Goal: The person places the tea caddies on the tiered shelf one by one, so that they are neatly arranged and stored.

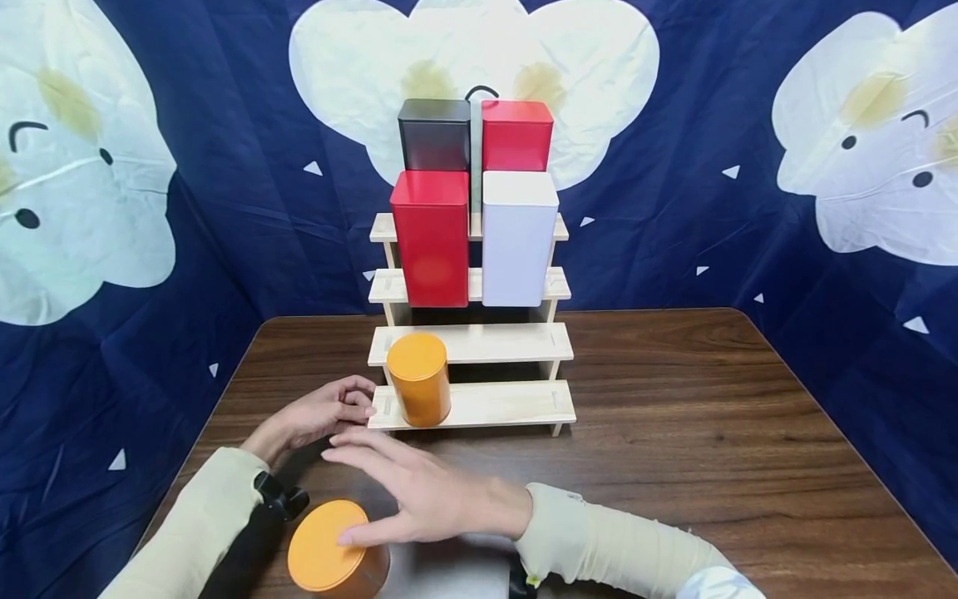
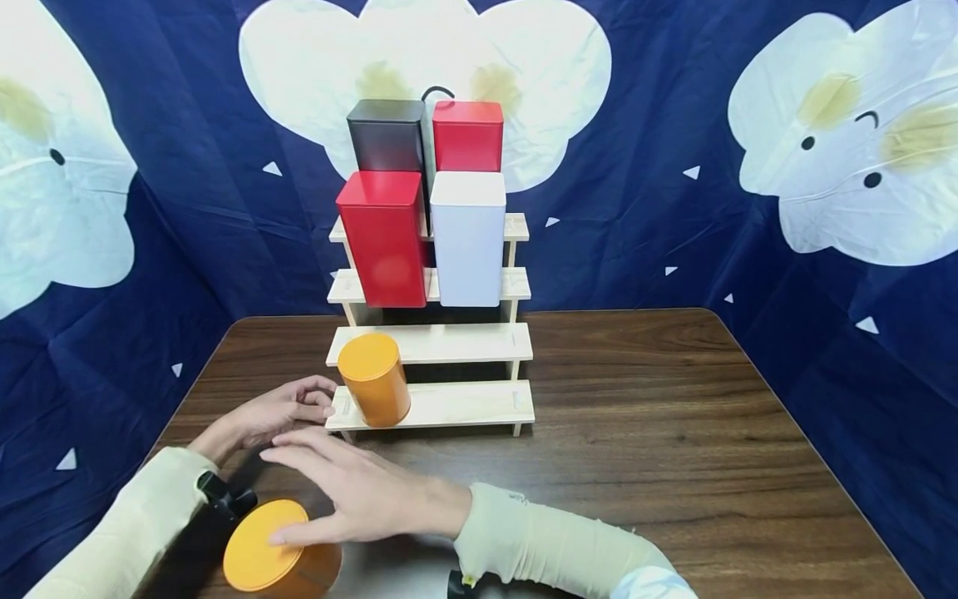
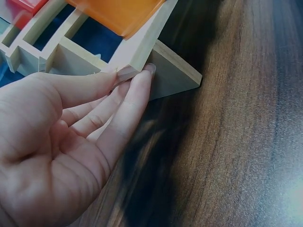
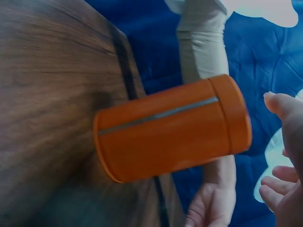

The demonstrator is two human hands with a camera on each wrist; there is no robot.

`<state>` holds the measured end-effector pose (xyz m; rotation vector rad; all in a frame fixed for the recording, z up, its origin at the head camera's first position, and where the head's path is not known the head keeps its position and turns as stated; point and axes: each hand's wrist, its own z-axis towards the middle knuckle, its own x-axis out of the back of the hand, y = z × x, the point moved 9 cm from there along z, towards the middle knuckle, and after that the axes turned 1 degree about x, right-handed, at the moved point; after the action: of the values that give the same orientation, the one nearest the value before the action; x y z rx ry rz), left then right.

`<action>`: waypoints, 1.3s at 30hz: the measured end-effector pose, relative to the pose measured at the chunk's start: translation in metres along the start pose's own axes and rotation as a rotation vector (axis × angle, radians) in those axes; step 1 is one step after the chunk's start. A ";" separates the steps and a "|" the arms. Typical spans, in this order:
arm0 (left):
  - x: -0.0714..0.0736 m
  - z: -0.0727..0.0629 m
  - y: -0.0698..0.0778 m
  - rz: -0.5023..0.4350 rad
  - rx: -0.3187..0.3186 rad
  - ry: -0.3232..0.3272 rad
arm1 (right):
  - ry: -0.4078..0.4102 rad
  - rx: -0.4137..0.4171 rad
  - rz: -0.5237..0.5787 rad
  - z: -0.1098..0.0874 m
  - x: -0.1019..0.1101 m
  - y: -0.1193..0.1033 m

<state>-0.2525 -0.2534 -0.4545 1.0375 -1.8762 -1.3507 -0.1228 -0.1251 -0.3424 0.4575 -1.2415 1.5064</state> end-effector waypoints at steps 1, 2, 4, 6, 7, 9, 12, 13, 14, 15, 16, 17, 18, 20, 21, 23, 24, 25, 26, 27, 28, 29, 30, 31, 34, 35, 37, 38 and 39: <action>0.001 0.000 0.000 -0.006 0.007 0.005 | -0.031 -0.004 0.007 -0.001 -0.005 0.000; 0.001 0.000 0.000 -0.016 0.014 0.009 | -0.059 0.002 0.008 -0.002 -0.009 -0.001; 0.002 0.000 -0.001 -0.032 0.022 0.013 | -0.110 0.008 0.028 -0.005 -0.018 -0.003; 0.001 0.001 -0.001 -0.038 0.025 0.014 | -0.158 0.012 0.048 -0.007 -0.027 -0.004; 0.002 0.001 -0.001 -0.039 0.025 0.014 | -0.176 0.015 0.056 -0.008 -0.030 -0.004; 0.001 0.002 -0.001 -0.038 0.022 0.012 | -0.204 0.023 0.052 -0.009 -0.037 -0.005; 0.001 0.002 -0.002 -0.035 0.019 0.012 | -0.222 0.039 0.055 -0.011 -0.044 -0.007; 0.001 0.003 -0.002 -0.034 0.018 0.013 | -0.225 0.041 0.059 -0.012 -0.045 -0.007; 0.001 0.003 -0.002 -0.033 0.018 0.012 | -0.227 0.043 0.064 -0.012 -0.046 -0.007; 0.001 0.003 -0.002 -0.034 0.018 0.012 | -0.228 0.044 0.069 -0.013 -0.047 -0.007; 0.001 0.003 -0.002 -0.035 0.018 0.013 | -0.227 0.045 0.076 -0.013 -0.047 -0.007; 0.001 0.002 -0.002 -0.037 0.017 0.013 | -0.226 0.042 0.083 -0.013 -0.047 -0.007; 0.001 0.002 -0.002 -0.039 0.018 0.014 | -0.225 0.040 0.089 -0.013 -0.048 -0.006; 0.001 0.002 -0.001 -0.043 0.019 0.014 | -0.221 0.033 0.091 -0.013 -0.048 -0.006; 0.001 0.002 -0.001 -0.045 0.019 0.014 | -0.218 0.030 0.089 -0.013 -0.048 -0.006; 0.001 0.001 0.000 -0.047 0.020 0.015 | -0.211 0.022 0.096 -0.014 -0.047 -0.006; 0.001 0.001 0.000 -0.048 0.021 0.016 | -0.206 0.019 0.098 -0.014 -0.047 -0.005; 0.000 0.001 -0.001 -0.047 0.020 0.015 | -0.200 0.017 0.096 -0.014 -0.047 -0.005; 0.000 0.001 -0.001 -0.047 0.020 0.014 | -0.192 0.016 0.094 -0.015 -0.046 -0.005; 0.000 0.001 -0.001 -0.048 0.020 0.013 | -0.184 0.016 0.096 -0.015 -0.046 -0.005; 0.000 0.001 -0.001 -0.047 0.020 0.013 | -0.174 0.017 0.095 -0.016 -0.044 -0.005; 0.000 0.002 -0.002 -0.048 0.021 0.012 | -0.162 0.021 0.090 -0.016 -0.042 -0.006; 0.001 0.002 -0.002 -0.048 0.021 0.012 | -0.146 0.026 0.080 -0.016 -0.040 -0.006; 0.001 0.002 -0.002 -0.047 0.021 0.011 | -0.129 0.029 0.067 -0.016 -0.037 -0.006; 0.002 0.002 -0.002 -0.046 0.019 0.009 | -0.071 0.038 0.018 -0.017 -0.026 -0.007; 0.002 0.003 -0.002 -0.046 0.020 0.009 | -0.053 0.035 0.004 -0.017 -0.022 -0.006; 0.002 0.003 -0.002 -0.044 0.020 0.007 | -0.022 0.029 -0.018 -0.018 -0.015 -0.005; 0.002 0.003 -0.002 -0.044 0.020 0.007 | -0.004 0.032 -0.020 -0.019 -0.011 -0.005; 0.002 0.003 -0.002 -0.044 0.021 0.007 | 0.012 0.031 -0.017 -0.020 -0.008 -0.003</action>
<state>-0.2550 -0.2537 -0.4568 1.0986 -1.8767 -1.3527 -0.1108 -0.1121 -0.3548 0.4775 -1.2032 1.5140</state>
